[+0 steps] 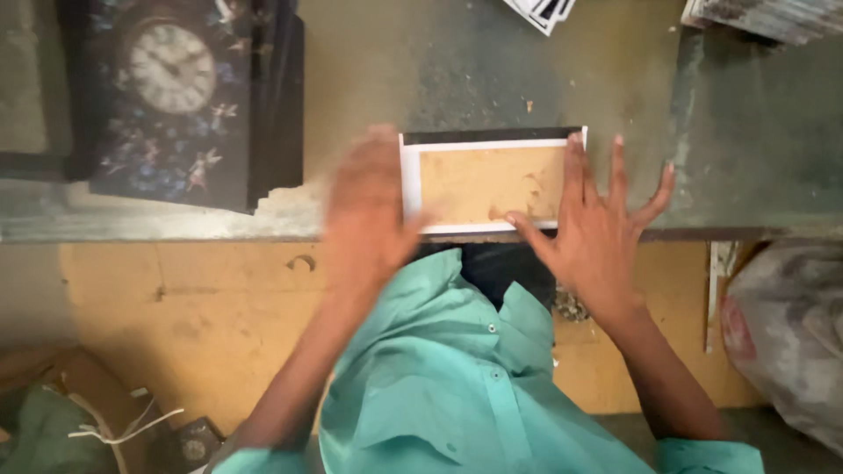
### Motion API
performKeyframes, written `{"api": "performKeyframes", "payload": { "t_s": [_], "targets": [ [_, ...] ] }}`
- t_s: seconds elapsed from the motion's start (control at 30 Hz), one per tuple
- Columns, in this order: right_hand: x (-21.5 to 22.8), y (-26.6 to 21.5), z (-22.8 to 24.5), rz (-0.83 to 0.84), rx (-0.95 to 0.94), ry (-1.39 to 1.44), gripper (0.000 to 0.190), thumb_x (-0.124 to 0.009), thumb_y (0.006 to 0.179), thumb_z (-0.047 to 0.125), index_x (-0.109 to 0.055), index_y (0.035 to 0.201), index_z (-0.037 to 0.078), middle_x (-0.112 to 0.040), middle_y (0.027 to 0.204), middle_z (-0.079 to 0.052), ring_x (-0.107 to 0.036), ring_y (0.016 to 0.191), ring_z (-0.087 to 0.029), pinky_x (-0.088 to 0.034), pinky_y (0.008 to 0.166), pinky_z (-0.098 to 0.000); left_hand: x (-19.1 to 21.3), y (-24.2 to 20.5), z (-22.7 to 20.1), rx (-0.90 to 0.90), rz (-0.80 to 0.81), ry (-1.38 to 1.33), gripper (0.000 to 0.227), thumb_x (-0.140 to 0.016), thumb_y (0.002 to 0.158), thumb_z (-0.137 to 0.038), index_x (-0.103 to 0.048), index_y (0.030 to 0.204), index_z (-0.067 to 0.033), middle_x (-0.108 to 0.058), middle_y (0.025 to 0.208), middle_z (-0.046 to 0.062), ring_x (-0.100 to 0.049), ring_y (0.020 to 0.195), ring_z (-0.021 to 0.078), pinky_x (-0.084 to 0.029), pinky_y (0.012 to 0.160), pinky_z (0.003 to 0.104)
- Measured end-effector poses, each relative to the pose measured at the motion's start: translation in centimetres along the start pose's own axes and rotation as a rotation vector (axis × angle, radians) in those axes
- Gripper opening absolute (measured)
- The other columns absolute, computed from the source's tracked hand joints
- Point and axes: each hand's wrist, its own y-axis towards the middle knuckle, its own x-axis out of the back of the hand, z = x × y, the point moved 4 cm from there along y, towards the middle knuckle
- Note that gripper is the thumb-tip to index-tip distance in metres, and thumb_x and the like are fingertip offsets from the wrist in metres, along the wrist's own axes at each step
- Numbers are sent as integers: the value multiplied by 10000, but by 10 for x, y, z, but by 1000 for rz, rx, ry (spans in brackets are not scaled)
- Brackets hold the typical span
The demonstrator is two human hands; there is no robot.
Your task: The person repeatedly picks up a printed card with a clock design and a cardboard frame, aligns the card into the frame, and presses the edges to secure it. The person then places the assembled unit on a growing stack on the table.
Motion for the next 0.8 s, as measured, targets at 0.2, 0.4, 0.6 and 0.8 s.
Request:
{"api": "performKeyframes", "payload": {
  "t_s": [0.2, 0.4, 0.6, 0.8],
  "targets": [
    [-13, -7, 35, -8, -27, 103, 1061, -593, 949, 648, -185, 1645, -40, -212, 1727, -202, -76, 1603, -463, 60, 1157, -786, 9, -14, 4, -99, -137, 100, 657, -639, 1019, -389, -462, 1534, -21, -473, 1579, 172, -404, 1496, 426, -306, 1250, 517],
    [-33, -11, 47, -52, -91, 241, 1208, -781, 766, 634, -197, 1630, 25, -102, 1713, -222, -6, 1567, -496, 14, 1137, -778, -24, 50, -46, -83, -92, -6, 448, -628, 990, -335, -602, 1285, 1, -648, 1180, 213, -560, 1189, 400, -406, 1087, 522],
    [-16, -31, 25, -380, -154, 422, 1254, -878, 721, 518, -162, 1625, 26, -42, 1692, -264, -66, 1578, -468, -142, 1240, -661, 7, 49, -32, -77, 112, -338, 404, -605, 1032, -404, -744, 825, -85, -610, 675, 150, -590, 650, 396, -453, 731, 510],
    [-45, -15, -4, -218, -205, 1647, 768, -789, 936, 49, -303, 1530, 15, -464, 1488, -234, -566, 1328, -269, -517, 1107, -393, 9, 38, -21, -142, 429, -853, 355, -657, 1007, -318, -655, 929, 28, -580, 788, 113, -553, 664, 224, -448, 617, 357]
  ]
}}
